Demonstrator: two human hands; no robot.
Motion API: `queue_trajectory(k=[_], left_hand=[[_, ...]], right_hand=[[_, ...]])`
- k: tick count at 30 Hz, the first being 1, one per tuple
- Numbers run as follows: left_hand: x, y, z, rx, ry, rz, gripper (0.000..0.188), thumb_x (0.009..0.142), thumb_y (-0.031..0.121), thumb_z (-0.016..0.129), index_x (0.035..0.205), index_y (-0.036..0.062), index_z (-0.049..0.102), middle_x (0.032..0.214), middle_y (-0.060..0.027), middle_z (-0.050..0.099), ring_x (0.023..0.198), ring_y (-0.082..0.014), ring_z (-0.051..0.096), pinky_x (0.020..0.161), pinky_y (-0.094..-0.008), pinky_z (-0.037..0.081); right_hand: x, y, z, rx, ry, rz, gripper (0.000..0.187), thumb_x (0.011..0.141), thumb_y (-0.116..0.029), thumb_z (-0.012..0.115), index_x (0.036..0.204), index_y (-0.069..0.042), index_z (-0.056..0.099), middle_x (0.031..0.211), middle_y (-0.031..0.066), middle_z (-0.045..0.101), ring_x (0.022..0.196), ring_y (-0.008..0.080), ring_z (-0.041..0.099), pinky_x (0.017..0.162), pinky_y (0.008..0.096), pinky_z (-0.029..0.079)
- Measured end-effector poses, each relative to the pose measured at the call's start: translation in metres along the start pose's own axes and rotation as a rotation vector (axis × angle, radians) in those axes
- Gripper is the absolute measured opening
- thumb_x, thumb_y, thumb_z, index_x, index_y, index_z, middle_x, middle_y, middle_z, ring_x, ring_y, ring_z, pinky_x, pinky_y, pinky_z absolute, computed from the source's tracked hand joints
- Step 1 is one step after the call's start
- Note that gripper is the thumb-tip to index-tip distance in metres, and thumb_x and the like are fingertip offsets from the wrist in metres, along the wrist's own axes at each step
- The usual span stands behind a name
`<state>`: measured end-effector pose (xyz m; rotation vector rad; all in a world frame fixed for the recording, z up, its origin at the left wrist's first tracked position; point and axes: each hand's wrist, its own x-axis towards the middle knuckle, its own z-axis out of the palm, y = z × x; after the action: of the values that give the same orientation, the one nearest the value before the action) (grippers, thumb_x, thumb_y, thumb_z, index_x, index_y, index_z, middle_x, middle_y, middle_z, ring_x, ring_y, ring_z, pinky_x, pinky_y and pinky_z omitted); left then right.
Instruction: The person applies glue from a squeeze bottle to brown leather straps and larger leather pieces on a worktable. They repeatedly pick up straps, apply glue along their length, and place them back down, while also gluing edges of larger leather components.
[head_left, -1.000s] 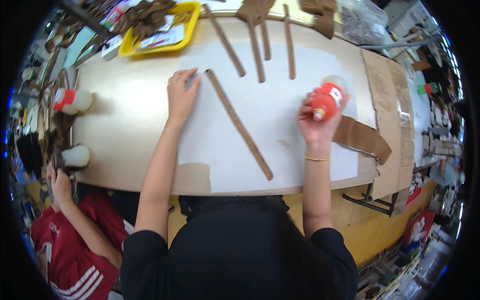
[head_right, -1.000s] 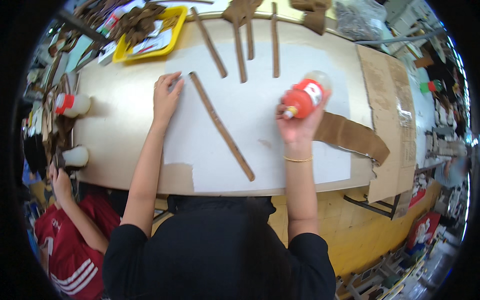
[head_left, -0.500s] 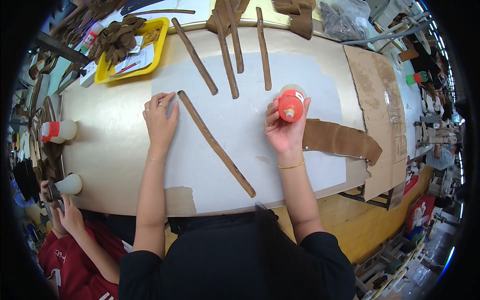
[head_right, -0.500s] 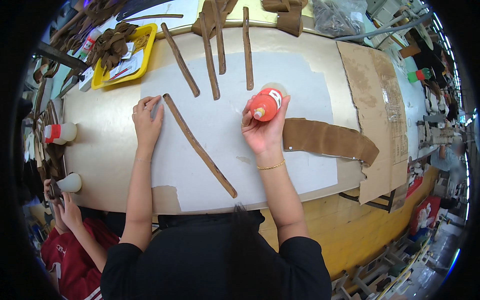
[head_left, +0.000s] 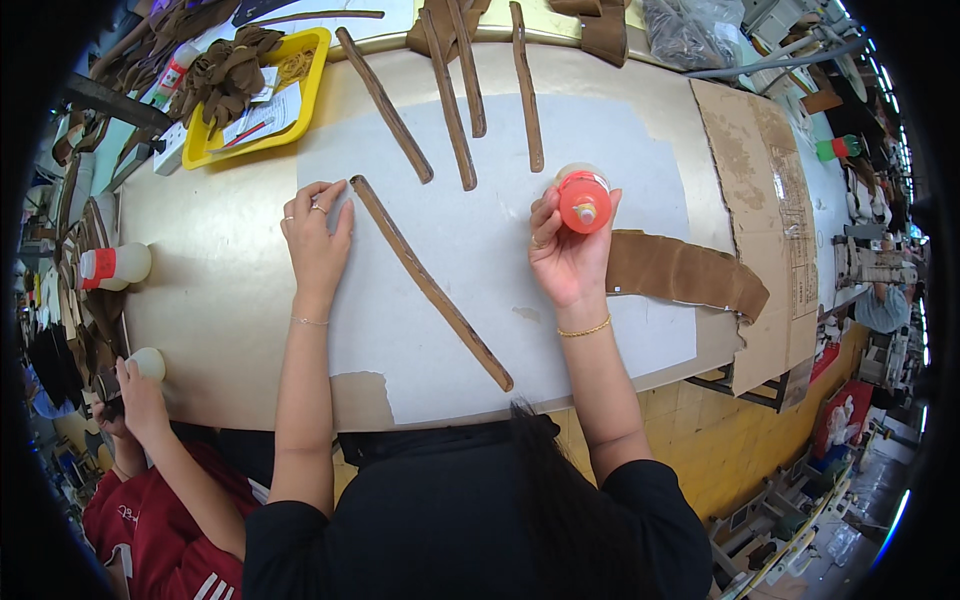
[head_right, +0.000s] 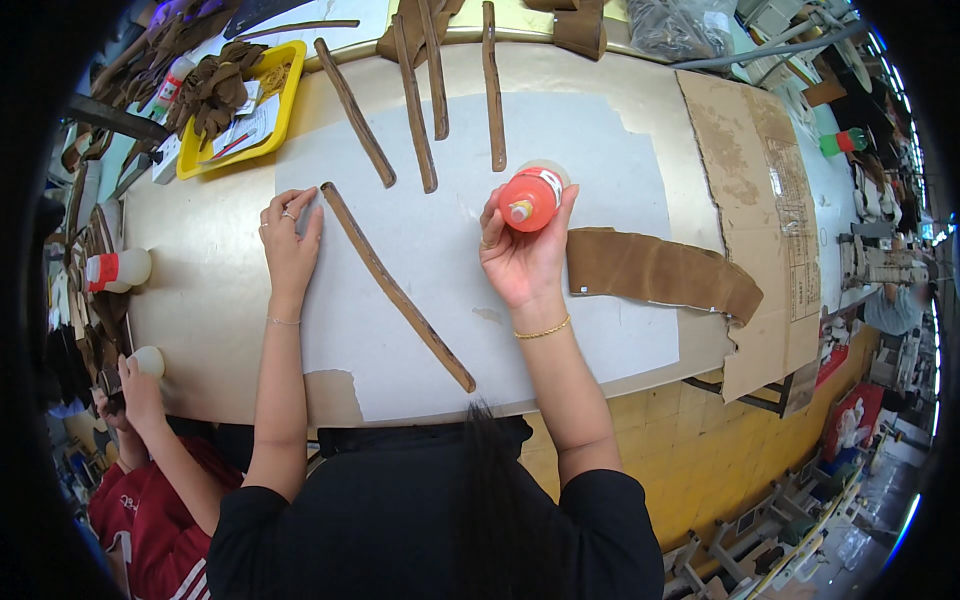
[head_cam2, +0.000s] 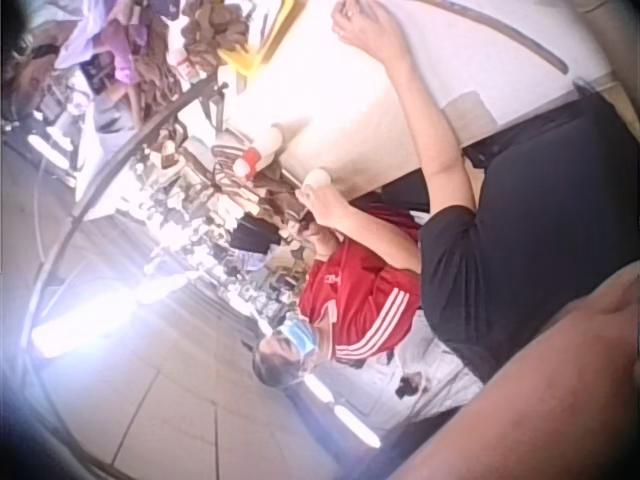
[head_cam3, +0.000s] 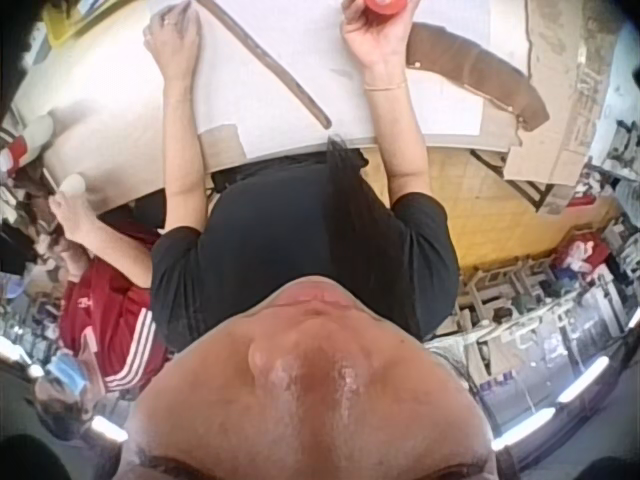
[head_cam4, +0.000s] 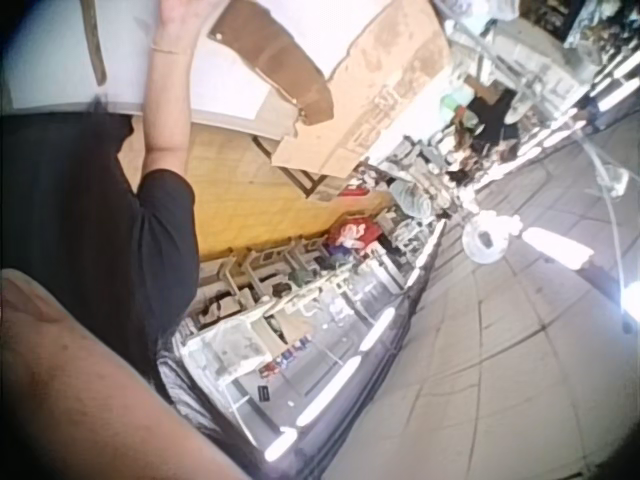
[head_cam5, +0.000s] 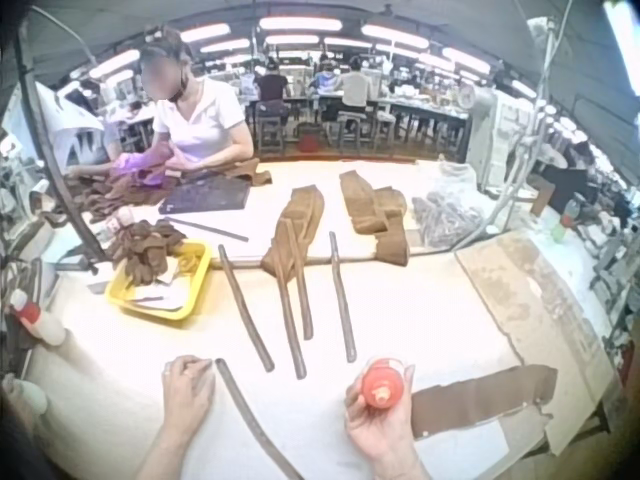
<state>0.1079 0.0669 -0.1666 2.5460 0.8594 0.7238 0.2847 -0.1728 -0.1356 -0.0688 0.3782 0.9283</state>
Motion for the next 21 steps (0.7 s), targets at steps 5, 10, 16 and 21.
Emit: queue_trajectory(k=[5,10,16,21], left_hand=[[-0.0001,-0.0002,-0.0001,-0.012,0.000,0.000,0.026,0.084,0.015,0.064,0.109,0.0104,0.067,0.111,-0.0026,0.057,0.103,-0.0225,0.049,0.090,-0.0351,0.036],[-0.0002,-0.0026,0.0006,0.006,0.009,0.020,0.026,0.084,0.016,0.064,0.109,0.0107,0.067,0.111,-0.0031,0.057,0.104,-0.0229,0.049,0.090,-0.0356,0.036],[0.0000,-0.0013,0.0004,-0.004,0.008,0.012,0.025,0.084,0.016,0.064,0.108,0.0107,0.068,0.111,-0.0033,0.057,0.103,-0.0233,0.049,0.089,-0.0358,0.036],[-0.0002,-0.0007,-0.0005,-0.010,0.006,0.001,0.025,0.083,0.016,0.064,0.107,0.0106,0.068,0.110,-0.0026,0.057,0.103,-0.0232,0.049,0.089,-0.0354,0.036]], right_hand=[[0.0001,-0.0004,-0.0013,0.007,-0.007,0.004,0.061,0.078,-0.060,0.063,0.107,-0.007,0.058,0.092,0.0096,0.062,0.085,0.0252,0.065,0.068,0.0305,0.062],[-0.0008,0.0006,-0.0024,0.019,-0.128,0.014,0.061,0.081,-0.052,0.066,0.108,0.002,0.054,0.096,0.0163,0.058,0.090,0.0260,0.064,0.077,0.0313,0.062],[-0.0002,-0.0003,-0.0033,0.024,-0.088,0.021,0.061,0.080,-0.055,0.066,0.108,-0.002,0.056,0.095,0.0143,0.059,0.088,0.0256,0.064,0.073,0.0311,0.062],[-0.0001,0.0005,-0.0020,0.004,-0.022,0.015,0.062,0.077,-0.061,0.064,0.107,-0.007,0.059,0.093,0.0104,0.063,0.085,0.0250,0.065,0.068,0.0301,0.062]])
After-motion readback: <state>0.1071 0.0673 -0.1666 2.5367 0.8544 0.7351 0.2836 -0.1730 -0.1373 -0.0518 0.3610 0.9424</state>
